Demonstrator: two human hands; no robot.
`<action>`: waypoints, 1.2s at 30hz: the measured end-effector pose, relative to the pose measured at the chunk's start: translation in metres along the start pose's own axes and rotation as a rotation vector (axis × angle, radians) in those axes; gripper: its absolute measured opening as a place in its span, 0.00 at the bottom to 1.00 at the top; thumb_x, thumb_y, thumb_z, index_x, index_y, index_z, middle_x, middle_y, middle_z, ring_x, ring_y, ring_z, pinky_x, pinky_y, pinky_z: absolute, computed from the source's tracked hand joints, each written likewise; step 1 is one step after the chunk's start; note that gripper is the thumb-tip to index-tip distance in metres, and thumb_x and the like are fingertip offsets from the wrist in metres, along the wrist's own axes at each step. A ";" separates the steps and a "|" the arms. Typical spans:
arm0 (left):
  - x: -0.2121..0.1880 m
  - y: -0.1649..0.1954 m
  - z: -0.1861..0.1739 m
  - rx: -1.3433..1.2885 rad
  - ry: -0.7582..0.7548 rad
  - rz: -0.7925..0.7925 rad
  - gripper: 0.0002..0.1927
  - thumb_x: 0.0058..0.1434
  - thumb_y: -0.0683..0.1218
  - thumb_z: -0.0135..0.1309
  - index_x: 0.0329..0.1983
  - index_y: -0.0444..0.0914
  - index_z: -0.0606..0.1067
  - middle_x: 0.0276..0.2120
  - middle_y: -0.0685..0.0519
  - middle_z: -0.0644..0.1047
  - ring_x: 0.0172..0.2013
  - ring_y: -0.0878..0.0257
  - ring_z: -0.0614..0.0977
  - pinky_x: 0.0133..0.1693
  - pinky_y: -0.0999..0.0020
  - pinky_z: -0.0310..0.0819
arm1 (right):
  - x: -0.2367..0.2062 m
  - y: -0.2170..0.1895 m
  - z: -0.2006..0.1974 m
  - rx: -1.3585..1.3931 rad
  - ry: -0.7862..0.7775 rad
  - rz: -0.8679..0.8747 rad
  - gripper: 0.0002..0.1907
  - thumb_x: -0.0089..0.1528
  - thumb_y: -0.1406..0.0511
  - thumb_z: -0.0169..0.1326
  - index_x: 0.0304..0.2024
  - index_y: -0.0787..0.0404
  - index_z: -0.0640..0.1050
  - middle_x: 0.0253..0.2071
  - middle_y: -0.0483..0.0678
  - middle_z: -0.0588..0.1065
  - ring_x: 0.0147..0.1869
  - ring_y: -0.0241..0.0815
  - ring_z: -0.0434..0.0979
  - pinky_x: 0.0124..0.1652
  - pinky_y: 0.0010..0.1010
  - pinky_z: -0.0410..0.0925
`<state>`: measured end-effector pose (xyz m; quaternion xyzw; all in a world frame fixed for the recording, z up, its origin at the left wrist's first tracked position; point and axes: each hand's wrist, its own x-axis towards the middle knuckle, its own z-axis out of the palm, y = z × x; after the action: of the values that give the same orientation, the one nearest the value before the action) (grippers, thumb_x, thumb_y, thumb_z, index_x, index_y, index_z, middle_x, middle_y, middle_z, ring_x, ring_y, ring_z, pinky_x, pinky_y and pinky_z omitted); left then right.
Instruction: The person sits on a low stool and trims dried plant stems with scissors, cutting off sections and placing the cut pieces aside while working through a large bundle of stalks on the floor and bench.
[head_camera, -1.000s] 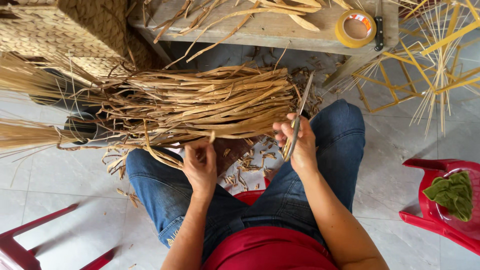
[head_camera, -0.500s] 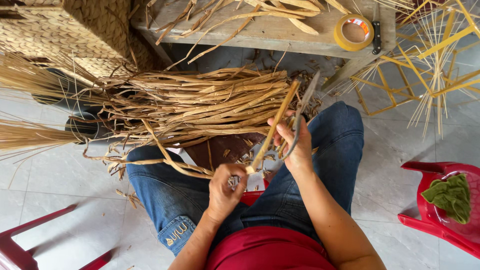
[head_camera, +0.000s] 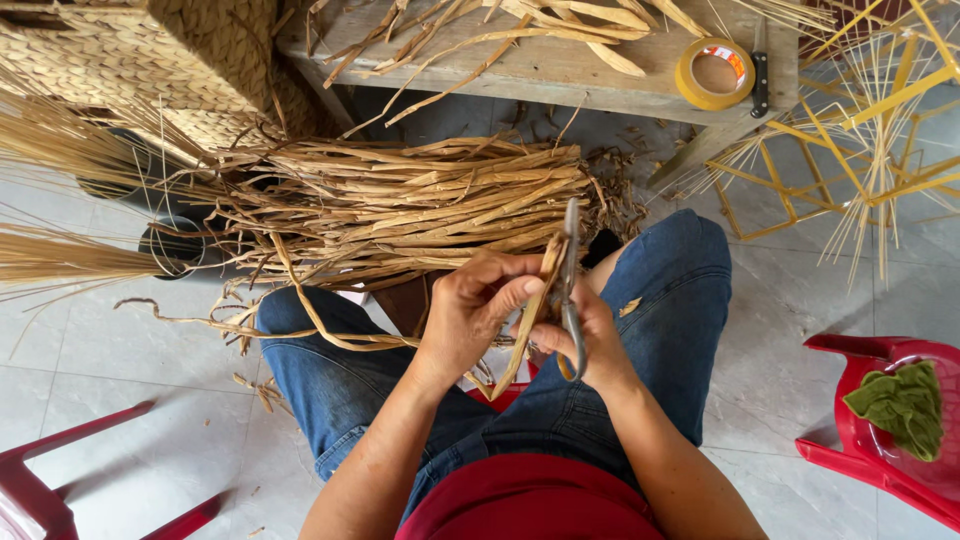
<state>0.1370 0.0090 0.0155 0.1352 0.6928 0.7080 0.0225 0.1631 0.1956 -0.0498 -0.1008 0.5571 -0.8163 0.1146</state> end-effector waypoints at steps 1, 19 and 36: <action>0.003 0.000 0.001 -0.090 -0.062 -0.046 0.13 0.66 0.44 0.60 0.52 0.34 0.81 0.39 0.51 0.82 0.39 0.68 0.83 0.42 0.73 0.80 | -0.001 -0.001 0.000 -0.016 -0.026 -0.009 0.32 0.61 0.69 0.62 0.66 0.66 0.66 0.41 0.52 0.81 0.45 0.42 0.85 0.40 0.28 0.78; -0.004 -0.016 0.013 -0.355 0.113 -0.205 0.10 0.68 0.43 0.57 0.49 0.33 0.77 0.36 0.54 0.82 0.34 0.72 0.81 0.34 0.78 0.76 | -0.018 -0.015 0.007 -0.525 0.141 -0.004 0.43 0.53 0.52 0.68 0.65 0.62 0.68 0.50 0.46 0.75 0.54 0.41 0.72 0.55 0.36 0.69; -0.005 -0.022 0.030 -0.286 0.098 -0.170 0.06 0.68 0.42 0.58 0.43 0.34 0.76 0.29 0.55 0.80 0.29 0.74 0.79 0.31 0.79 0.75 | -0.025 0.001 0.008 -0.482 0.241 -0.134 0.26 0.58 0.57 0.66 0.54 0.62 0.77 0.35 0.42 0.79 0.38 0.33 0.82 0.37 0.24 0.76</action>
<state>0.1449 0.0379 -0.0066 0.0371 0.5943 0.8006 0.0674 0.1896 0.1960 -0.0486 -0.0640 0.7370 -0.6720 -0.0338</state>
